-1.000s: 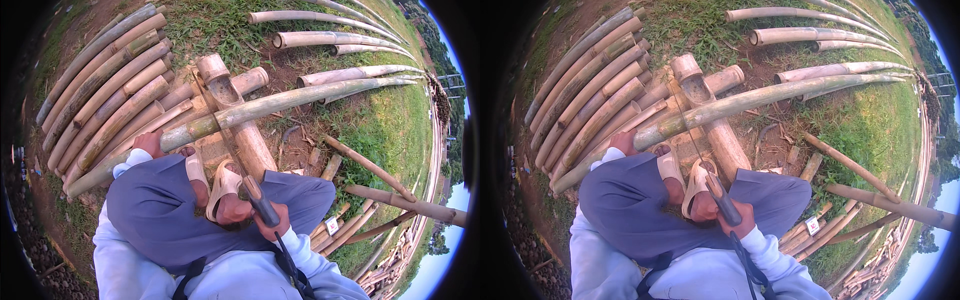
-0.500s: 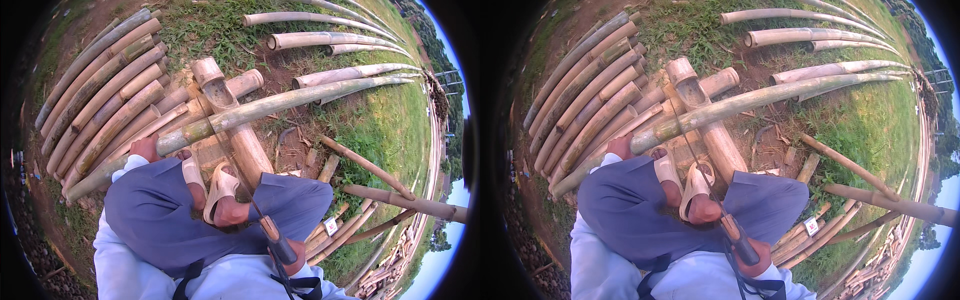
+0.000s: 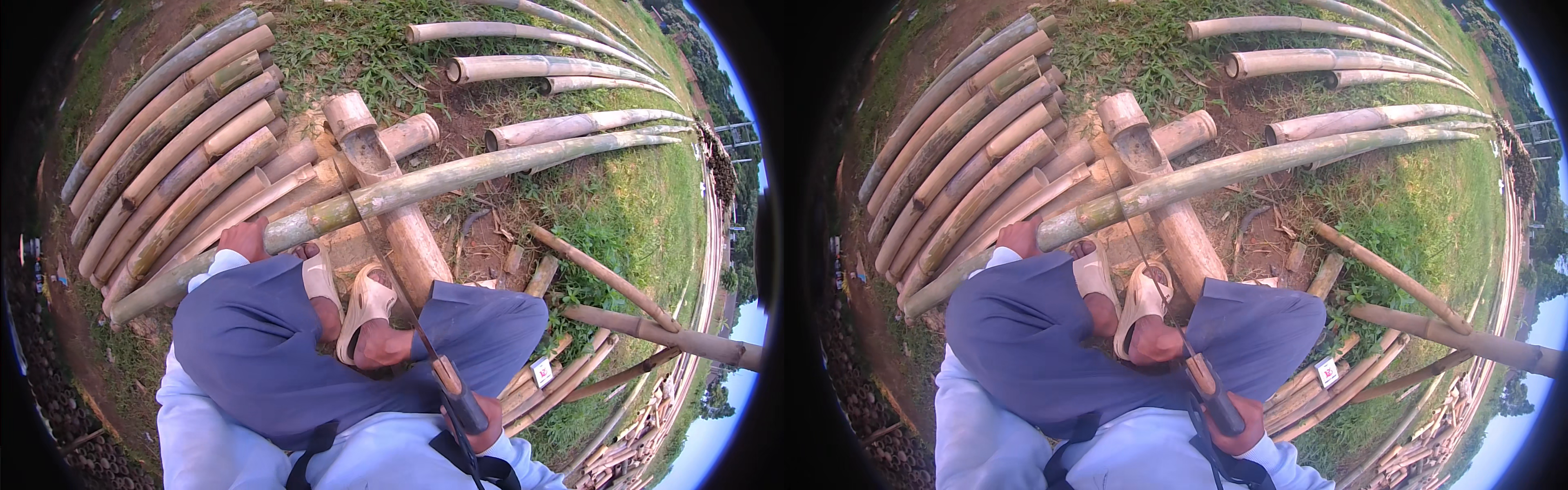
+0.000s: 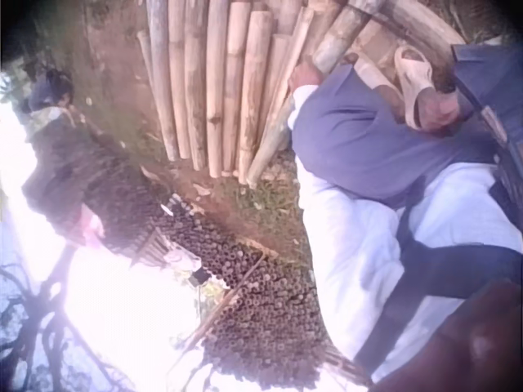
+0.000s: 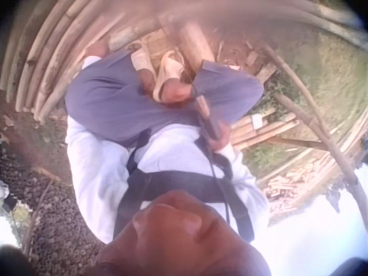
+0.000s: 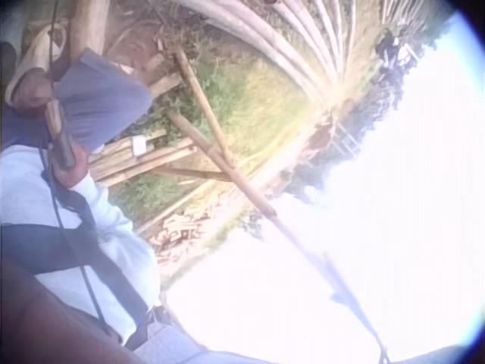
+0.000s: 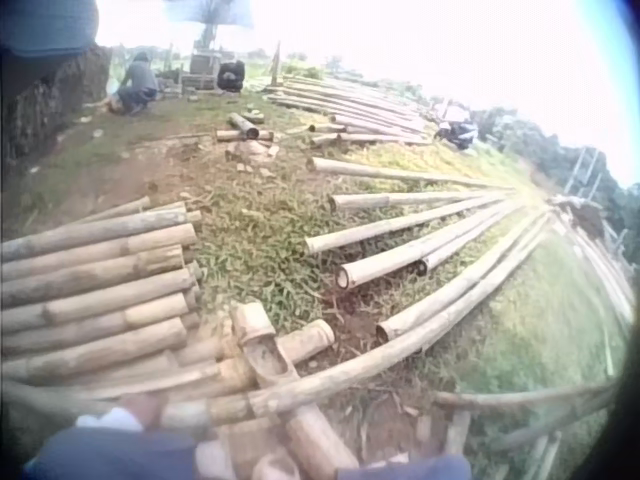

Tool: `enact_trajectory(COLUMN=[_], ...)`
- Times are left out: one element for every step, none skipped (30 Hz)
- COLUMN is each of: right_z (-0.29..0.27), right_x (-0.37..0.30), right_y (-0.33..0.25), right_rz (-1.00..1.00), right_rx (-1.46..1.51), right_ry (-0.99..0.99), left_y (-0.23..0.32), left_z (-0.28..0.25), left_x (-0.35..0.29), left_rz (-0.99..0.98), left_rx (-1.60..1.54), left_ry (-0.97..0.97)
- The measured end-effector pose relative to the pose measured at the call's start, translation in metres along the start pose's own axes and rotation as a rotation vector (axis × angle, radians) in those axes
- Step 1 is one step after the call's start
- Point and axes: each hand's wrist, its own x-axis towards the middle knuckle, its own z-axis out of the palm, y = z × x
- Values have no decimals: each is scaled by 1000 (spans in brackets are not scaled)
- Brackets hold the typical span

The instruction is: The person uses a hand saw to cut bamboo poles into shorter sections. They position each pole on a wooden support, saw through it, and then move the cut piece aside before repeating the process with another pole.

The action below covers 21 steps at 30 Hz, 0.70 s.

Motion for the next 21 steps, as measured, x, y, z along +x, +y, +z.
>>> enact_trajectory(right_z=[-4, -1, 5, 14, 30, 45, 62, 78, 78, 75, 72, 62, 51, 46, 22, 6, -4, -4, -4, 7, 26], right_x=[-13, -7, 14, 38, 78, 117, 149, 173, 178, 179, 172, 146, 115, 78, 47, 16, -1, 2, 6, 29, 64], right_y=[-2, -2, -4, -3, 5, 6, 12, 21, 18, 15, 11, -8, -9, 15, -6, -9, -18, -18, -17, -3, 14], right_rz=[30, 19, -1, -4, -75, -73, -135, -168, -178, -186, -183, -127, -114, -81, -2, 6, 2, 24, 43, 0, -46], right_rx=[-40, 10, 55, 90, 115, 164, 111, 149, 160, 171, 174, 147, 126, 223, 89, 9, 8, 4, 0, 61, 125], right_ry=[-2, 2, 9, 42, 22, 8, 102, 143, 151, 163, 170, 128, 58, 43, 8, 13, 5, 11, 14, 4, 7], left_y=[4, 4, 4, 12, 5, 2, 8, 11, 14, 19, 21, 10, 2, 8, 6, 7, 7, 6, 6, 4, 5], left_z=[0, -2, -5, -2, 1, 6, 5, -3, -7, -10, -4, -3, -3, -7, -5, -9, -9, -8, -6, -2, -2], left_x=[2, -1, -1, 8, 2, 6, 13, 11, 11, 12, 9, 5, 7, 0, -4, -5, -6, -5, -2, -1, 1], left_rz=[2, 3, 3, 35, 20, 18, 42, 41, 37, 36, 39, 19, -9, 15, 13, 16, 25, 29, 25, 23, 35], left_rx=[8, 7, 3, -9, -14, -22, -30, -21, -21, -21, -27, -30, -34, -39, -35, -33, -23, -15, -13, -15, -11], left_ry=[-26, -24, -11, -3, 12, 35, 63, 51, 40, 29, 21, 28, 40, 64, 46, 47, 41, 67, 75, 67, 70])
